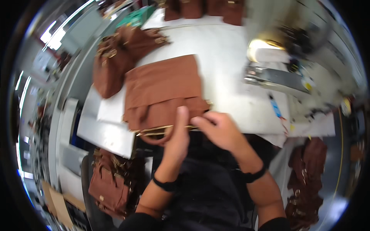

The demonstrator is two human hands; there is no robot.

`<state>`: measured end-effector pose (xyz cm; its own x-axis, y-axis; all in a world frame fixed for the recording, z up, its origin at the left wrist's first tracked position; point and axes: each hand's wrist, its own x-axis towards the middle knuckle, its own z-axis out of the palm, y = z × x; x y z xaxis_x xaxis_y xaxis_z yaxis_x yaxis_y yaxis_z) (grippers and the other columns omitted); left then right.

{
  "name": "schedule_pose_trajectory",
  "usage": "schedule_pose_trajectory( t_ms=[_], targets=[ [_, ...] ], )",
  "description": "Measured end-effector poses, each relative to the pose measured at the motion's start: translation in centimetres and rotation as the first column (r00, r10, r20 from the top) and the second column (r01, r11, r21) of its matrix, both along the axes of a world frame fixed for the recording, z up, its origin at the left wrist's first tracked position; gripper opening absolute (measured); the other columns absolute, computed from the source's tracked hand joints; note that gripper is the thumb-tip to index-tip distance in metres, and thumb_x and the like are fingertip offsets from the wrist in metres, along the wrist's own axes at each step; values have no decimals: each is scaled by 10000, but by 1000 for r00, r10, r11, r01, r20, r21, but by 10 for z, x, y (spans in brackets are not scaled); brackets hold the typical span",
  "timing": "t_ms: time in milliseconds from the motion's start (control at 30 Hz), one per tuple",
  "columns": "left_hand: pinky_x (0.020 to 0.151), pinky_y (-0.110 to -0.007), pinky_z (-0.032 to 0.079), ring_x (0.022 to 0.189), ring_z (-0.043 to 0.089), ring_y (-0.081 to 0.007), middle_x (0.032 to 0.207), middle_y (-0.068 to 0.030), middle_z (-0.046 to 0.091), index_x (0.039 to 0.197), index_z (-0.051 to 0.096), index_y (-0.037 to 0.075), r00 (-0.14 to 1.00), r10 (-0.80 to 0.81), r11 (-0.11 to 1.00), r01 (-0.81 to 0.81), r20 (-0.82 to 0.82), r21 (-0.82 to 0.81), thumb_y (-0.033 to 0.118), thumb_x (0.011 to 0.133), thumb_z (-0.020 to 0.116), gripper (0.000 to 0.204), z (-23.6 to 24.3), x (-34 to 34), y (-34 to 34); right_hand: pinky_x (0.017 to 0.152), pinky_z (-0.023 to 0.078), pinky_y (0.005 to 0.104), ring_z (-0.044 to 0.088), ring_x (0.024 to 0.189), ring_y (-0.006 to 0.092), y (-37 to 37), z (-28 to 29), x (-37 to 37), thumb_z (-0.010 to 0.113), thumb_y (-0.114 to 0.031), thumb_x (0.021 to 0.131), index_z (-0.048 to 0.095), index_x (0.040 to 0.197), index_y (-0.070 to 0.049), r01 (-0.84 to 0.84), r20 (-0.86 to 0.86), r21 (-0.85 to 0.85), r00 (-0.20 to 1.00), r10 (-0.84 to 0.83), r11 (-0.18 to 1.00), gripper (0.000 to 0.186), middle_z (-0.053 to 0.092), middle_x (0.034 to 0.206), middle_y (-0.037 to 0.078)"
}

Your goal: The person uses an industrial sewing machine to stitch a zipper onto a brown leather bag. They guide the bag under the needle, sew along the zipper line, and trim excess thread with scissors. The person then inspects the finished bag and places it on a pile of completed items before starting on another bag.

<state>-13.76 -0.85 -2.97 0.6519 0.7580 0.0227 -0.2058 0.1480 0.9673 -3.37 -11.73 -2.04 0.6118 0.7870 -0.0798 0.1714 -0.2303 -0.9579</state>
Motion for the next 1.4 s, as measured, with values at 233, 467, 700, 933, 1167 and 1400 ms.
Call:
schedule_pose_trajectory(
  t_ms=[233,467,700,933,1167,1400],
  targets=[
    [855,-344,527,1108,664,-201,1314,-88,677,1463,521,54,989,133,942,-103,73,-319,601,1083,477,667,2,-35,0,653,477,300,603,677,101,8,-16,-17,705,-350,1005,782,871,-7,-207,-110,198,967,231,958,377,704,716,75],
    [916,-377,619,1191,687,-266,1396,-114,661,1486,532,126,987,133,878,-76,87,-473,469,1095,522,521,25,-43,14,640,444,345,546,673,154,5,-20,-7,723,-382,985,776,941,6,-249,-180,261,937,301,933,394,673,723,91],
    [836,-385,645,1161,694,-256,1385,-92,661,1439,569,133,997,-32,908,1,-68,-420,530,1042,584,561,32,-67,31,753,492,326,632,775,150,1,-19,16,717,-310,1000,788,995,-15,-363,-238,302,867,438,882,303,745,862,85],
    [934,-366,588,1050,704,-193,1209,-72,727,1319,633,99,992,-117,841,128,56,-526,448,1062,618,433,44,10,64,957,517,323,681,1035,236,-14,-11,39,743,-209,982,724,1182,-18,-6,-100,391,994,48,920,277,728,1111,129],
    [1246,-473,368,1499,406,-331,1580,-223,418,1536,371,-19,904,-228,772,394,361,-498,430,1093,548,655,41,184,81,981,467,443,641,1100,312,-74,15,87,714,-125,933,714,1165,-20,279,761,433,396,-514,857,254,703,1109,107],
    [1153,-490,475,1340,561,-320,1465,-172,570,1437,501,14,819,-347,768,528,456,-363,365,1097,526,490,40,234,22,1143,374,568,656,1161,315,-63,18,102,622,-60,951,561,1370,31,393,846,357,248,-472,847,433,718,1138,149]
  ],
)
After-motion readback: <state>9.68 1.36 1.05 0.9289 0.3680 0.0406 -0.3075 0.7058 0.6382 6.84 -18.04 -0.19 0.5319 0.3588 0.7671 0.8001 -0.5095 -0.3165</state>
